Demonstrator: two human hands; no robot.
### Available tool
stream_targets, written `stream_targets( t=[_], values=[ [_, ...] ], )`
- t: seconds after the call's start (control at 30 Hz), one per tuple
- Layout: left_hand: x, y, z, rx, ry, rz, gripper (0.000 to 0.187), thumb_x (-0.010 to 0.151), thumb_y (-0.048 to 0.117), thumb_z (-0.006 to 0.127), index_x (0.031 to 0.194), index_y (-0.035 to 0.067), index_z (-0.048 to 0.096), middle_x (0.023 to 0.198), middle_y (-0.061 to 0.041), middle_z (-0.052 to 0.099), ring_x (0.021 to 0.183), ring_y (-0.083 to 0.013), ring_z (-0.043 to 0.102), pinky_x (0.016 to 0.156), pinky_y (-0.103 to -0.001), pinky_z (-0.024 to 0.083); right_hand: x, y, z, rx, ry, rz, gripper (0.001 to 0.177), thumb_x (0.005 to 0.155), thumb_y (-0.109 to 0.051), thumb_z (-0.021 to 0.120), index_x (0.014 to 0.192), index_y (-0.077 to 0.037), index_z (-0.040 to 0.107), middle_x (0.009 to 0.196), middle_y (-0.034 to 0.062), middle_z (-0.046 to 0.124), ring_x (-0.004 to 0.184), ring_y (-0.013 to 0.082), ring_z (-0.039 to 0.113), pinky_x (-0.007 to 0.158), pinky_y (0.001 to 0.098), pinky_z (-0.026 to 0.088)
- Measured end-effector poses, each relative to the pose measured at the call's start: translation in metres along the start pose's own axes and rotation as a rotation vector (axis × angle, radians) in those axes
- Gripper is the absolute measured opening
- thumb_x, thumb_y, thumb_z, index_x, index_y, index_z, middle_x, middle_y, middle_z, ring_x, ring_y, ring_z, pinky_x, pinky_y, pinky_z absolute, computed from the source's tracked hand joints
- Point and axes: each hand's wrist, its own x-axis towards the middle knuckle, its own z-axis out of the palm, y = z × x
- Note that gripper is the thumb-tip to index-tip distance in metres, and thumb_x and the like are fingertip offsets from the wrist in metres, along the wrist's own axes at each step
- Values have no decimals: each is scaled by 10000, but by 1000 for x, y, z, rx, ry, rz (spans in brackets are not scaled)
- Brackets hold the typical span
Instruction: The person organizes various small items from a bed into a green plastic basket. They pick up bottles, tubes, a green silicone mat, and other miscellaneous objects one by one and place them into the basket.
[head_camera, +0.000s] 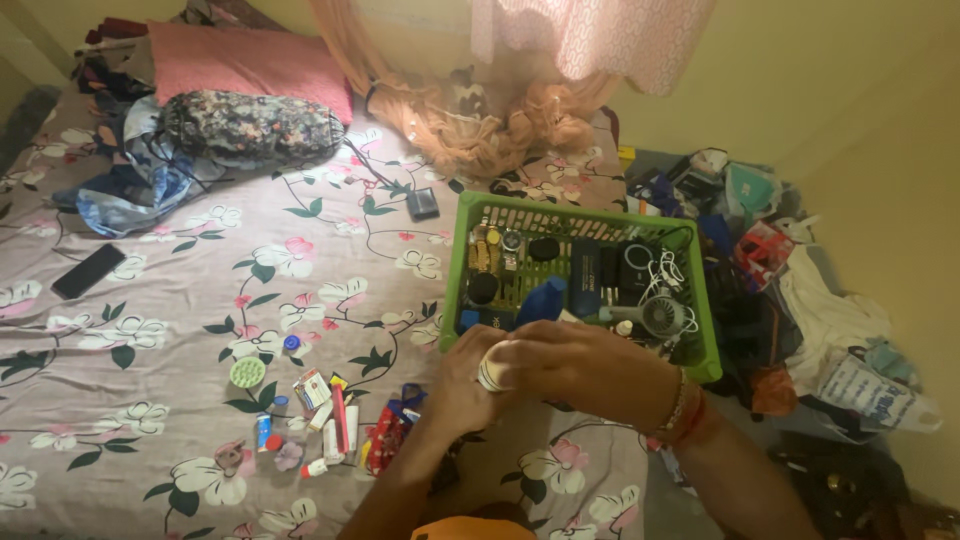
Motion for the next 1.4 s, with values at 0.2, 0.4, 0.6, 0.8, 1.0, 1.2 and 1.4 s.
stream_targets(
  t=[0.2, 0.4, 0.6, 0.8, 1.0, 1.2, 1.4],
  values=[
    [5, -8, -4, -52, 5, -111, 454, 761, 121, 848, 1152, 46, 630, 1061, -132, 675, 965, -308, 715, 814, -398, 582, 2, 5, 17, -184, -75, 150, 460, 943, -227, 636, 1355, -43, 546, 1188, 78, 660, 1098, 227, 683, 867, 343, 594],
    [41, 2, 1, -107, -21, -167, 506, 738, 214, 880, 1159, 54, 648, 1076, -136, 713, 954, -298, 751, 795, -387, 605, 1, 12, -23, -222, 42, 226, 590, 901, -443, 674, 1335, -59, 567, 1076, 82, 685, 831, 209, 699, 512, 301, 528],
    [78, -10, 10, -28, -143, -133, 489, 767, 306, 874, 1134, 75, 649, 1020, -142, 714, 923, -318, 742, 786, -409, 594, -1, 41, -32, -407, 68, 235, 494, 916, -510, 628, 1150, -76, 605, 917, 50, 625, 842, 227, 695, 572, 339, 532],
    [101, -17, 14, -41, -215, -82, 490, 742, 275, 833, 1144, 79, 632, 1019, -140, 715, 934, -338, 736, 813, -426, 582, -7, 69, -33, -555, 145, 159, 477, 889, -540, 666, 970, -71, 643, 799, 50, 609, 712, 236, 661, 565, 383, 520],
    [104, -10, 12, -72, -233, -94, 506, 749, 262, 843, 1167, 77, 628, 1036, -133, 718, 948, -297, 744, 822, -405, 593, -7, 61, -35, -390, 122, 245, 408, 904, -452, 717, 1077, -96, 619, 960, 58, 619, 895, 251, 676, 704, 386, 562],
    [85, -24, -7, -165, -403, -191, 545, 698, 179, 846, 1196, 73, 652, 1051, -108, 745, 964, -233, 772, 856, -365, 624, -4, 35, -41, -169, 125, 75, 516, 832, -202, 643, 1317, -77, 518, 1311, 99, 582, 1199, 292, 652, 909, 341, 601],
    [66, -30, -1, -178, -273, 19, 629, 681, 114, 888, 1241, 19, 620, 1187, -162, 684, 1071, -298, 722, 901, -377, 593, -3, 26, -22, -176, -318, 496, 665, 936, -467, 627, 1423, -46, 460, 1244, 106, 566, 1125, 268, 661, 809, 360, 598]
  ],
)
